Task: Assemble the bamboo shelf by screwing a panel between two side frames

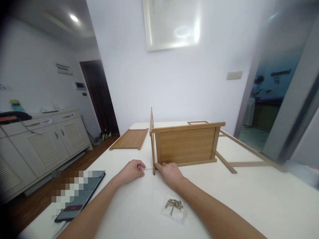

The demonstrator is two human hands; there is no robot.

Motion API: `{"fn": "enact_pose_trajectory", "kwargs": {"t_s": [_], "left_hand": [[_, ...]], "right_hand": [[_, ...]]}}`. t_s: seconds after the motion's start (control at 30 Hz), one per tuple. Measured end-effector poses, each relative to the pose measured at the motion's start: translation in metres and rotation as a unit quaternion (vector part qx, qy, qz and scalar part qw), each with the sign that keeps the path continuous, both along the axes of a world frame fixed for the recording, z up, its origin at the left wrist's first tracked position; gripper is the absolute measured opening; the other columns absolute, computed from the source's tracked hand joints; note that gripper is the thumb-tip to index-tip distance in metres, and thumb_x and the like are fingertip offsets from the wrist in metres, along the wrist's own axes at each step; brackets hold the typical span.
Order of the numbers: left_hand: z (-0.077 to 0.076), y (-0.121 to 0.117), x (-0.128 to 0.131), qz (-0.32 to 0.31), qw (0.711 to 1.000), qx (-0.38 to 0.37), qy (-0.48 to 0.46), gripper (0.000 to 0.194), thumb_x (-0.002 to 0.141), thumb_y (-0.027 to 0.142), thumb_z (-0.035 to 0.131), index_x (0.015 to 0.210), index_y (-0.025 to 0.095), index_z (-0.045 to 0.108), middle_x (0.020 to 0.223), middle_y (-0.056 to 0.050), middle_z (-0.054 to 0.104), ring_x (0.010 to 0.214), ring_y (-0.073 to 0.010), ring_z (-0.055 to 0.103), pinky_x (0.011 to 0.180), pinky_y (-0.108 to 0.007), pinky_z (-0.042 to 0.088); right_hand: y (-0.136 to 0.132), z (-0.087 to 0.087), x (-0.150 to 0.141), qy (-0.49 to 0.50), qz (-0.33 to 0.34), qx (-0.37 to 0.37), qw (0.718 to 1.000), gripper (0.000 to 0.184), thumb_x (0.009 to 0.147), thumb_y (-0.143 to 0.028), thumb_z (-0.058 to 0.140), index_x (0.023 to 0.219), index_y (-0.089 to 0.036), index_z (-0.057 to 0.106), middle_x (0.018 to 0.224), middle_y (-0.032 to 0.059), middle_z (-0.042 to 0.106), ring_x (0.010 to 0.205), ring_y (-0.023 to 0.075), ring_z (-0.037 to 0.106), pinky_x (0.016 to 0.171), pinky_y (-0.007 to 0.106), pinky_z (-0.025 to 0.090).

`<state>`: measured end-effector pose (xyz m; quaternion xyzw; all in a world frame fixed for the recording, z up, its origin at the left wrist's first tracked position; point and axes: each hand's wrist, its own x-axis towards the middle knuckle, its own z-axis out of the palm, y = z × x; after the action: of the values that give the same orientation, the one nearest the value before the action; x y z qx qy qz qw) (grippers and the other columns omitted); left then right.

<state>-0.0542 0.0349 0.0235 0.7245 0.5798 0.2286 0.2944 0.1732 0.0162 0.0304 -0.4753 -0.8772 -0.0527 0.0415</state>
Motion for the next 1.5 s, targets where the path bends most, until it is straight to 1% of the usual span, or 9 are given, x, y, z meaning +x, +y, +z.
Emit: {"fn": "enact_pose_trajectory", "kwargs": {"t_s": [0.17, 0.43, 0.67, 0.83, 1.0, 1.13, 1.27, 1.33, 1.5], "left_hand": [[0.001, 0.0, 0.0, -0.007, 1.0, -0.006, -0.008, 0.027, 0.061, 0.016, 0.07, 0.088, 0.014, 0.07, 0.073, 0.0, 0.067, 0.063, -0.0131, 0.059, 0.054, -0.022, 0.038], [-0.002, 0.003, -0.002, -0.014, 0.999, -0.014, -0.027, 0.031, 0.06, 0.015, 0.071, 0.09, 0.012, 0.07, 0.073, 0.0, 0.067, 0.062, -0.0129, 0.058, 0.054, -0.022, 0.038], [-0.004, 0.004, -0.002, -0.019, 0.999, -0.008, -0.024, 0.034, 0.065, 0.03, 0.072, 0.094, 0.013, 0.071, 0.077, -0.002, 0.067, 0.066, -0.0146, 0.059, 0.058, -0.023, 0.04], [-0.003, 0.003, 0.0, -0.015, 1.0, 0.001, -0.001, 0.025, 0.065, 0.024, 0.069, 0.088, 0.013, 0.073, 0.073, -0.002, 0.068, 0.065, -0.0146, 0.059, 0.057, -0.023, 0.039], [0.0, 0.001, 0.0, 0.003, 1.0, 0.015, 0.019, 0.022, 0.066, 0.019, 0.065, 0.086, 0.013, 0.074, 0.073, -0.003, 0.07, 0.066, -0.0148, 0.061, 0.059, -0.023, 0.04], [0.004, -0.001, 0.002, 0.018, 0.999, 0.032, 0.033, 0.02, 0.071, 0.02, 0.061, 0.083, 0.013, 0.074, 0.075, -0.004, 0.071, 0.07, -0.016, 0.062, 0.062, -0.023, 0.04], [0.006, -0.002, 0.003, 0.022, 0.998, 0.046, 0.043, 0.021, 0.077, 0.023, 0.056, 0.07, 0.014, 0.073, 0.061, -0.003, 0.067, 0.063, -0.0161, 0.059, 0.061, -0.025, 0.038], [0.006, -0.002, 0.003, 0.027, 0.998, 0.045, 0.042, 0.022, 0.078, 0.025, 0.055, 0.069, 0.014, 0.072, 0.054, -0.002, 0.063, 0.057, -0.0158, 0.056, 0.059, -0.025, 0.037], [0.003, 0.001, 0.002, 0.042, 0.998, 0.043, 0.017, 0.023, 0.078, 0.029, 0.057, 0.068, 0.014, 0.071, 0.054, 0.0, 0.062, 0.058, -0.0154, 0.057, 0.06, -0.025, 0.038]], "right_hand": [[0.0, -0.001, 0.0, 0.001, -0.001, 0.001, 1.0, 0.04, 0.093, -0.015, 0.035, 0.128, -0.025, 0.052, 0.098, 0.0084, 0.07, 0.084, 0.0207, 0.066, 0.069, 0.028, 0.04], [-0.001, 0.0, 0.0, 0.002, -0.003, 0.008, 1.0, 0.039, 0.093, -0.015, 0.037, 0.128, -0.026, 0.052, 0.097, 0.0084, 0.07, 0.082, 0.0203, 0.066, 0.067, 0.028, 0.039], [-0.001, 0.0, 0.0, 0.002, -0.002, 0.007, 1.0, 0.039, 0.093, -0.015, 0.037, 0.128, -0.025, 0.052, 0.097, 0.0083, 0.07, 0.082, 0.0204, 0.066, 0.066, 0.028, 0.038], [0.0, 0.0, 0.0, 0.003, -0.001, 0.002, 1.0, 0.039, 0.093, -0.016, 0.036, 0.127, -0.026, 0.053, 0.097, 0.0083, 0.07, 0.085, 0.0205, 0.066, 0.068, 0.027, 0.039], [-0.001, 0.001, 0.0, 0.003, 0.001, 0.0, 1.0, 0.039, 0.094, -0.016, 0.036, 0.127, -0.025, 0.052, 0.099, 0.0087, 0.07, 0.086, 0.02, 0.066, 0.068, 0.027, 0.039], [-0.001, 0.002, 0.0, 0.003, -0.001, 0.001, 1.0, 0.038, 0.094, -0.016, 0.036, 0.127, -0.025, 0.052, 0.099, 0.0086, 0.07, 0.084, 0.02, 0.066, 0.067, 0.027, 0.039], [-0.001, 0.001, 0.0, 0.004, -0.001, 0.003, 1.0, 0.039, 0.094, -0.017, 0.036, 0.128, -0.026, 0.052, 0.1, 0.0086, 0.07, 0.085, 0.0202, 0.066, 0.067, 0.027, 0.039], [-0.001, 0.001, 0.0, 0.005, -0.001, 0.004, 1.0, 0.039, 0.094, -0.017, 0.036, 0.128, -0.026, 0.052, 0.099, 0.0083, 0.07, 0.085, 0.0203, 0.066, 0.067, 0.027, 0.039], [-0.001, 0.001, 0.0, 0.003, 0.0, 0.001, 1.0, 0.04, 0.093, -0.015, 0.036, 0.128, -0.027, 0.052, 0.099, 0.0079, 0.07, 0.085, 0.0203, 0.066, 0.067, 0.027, 0.039]]}}
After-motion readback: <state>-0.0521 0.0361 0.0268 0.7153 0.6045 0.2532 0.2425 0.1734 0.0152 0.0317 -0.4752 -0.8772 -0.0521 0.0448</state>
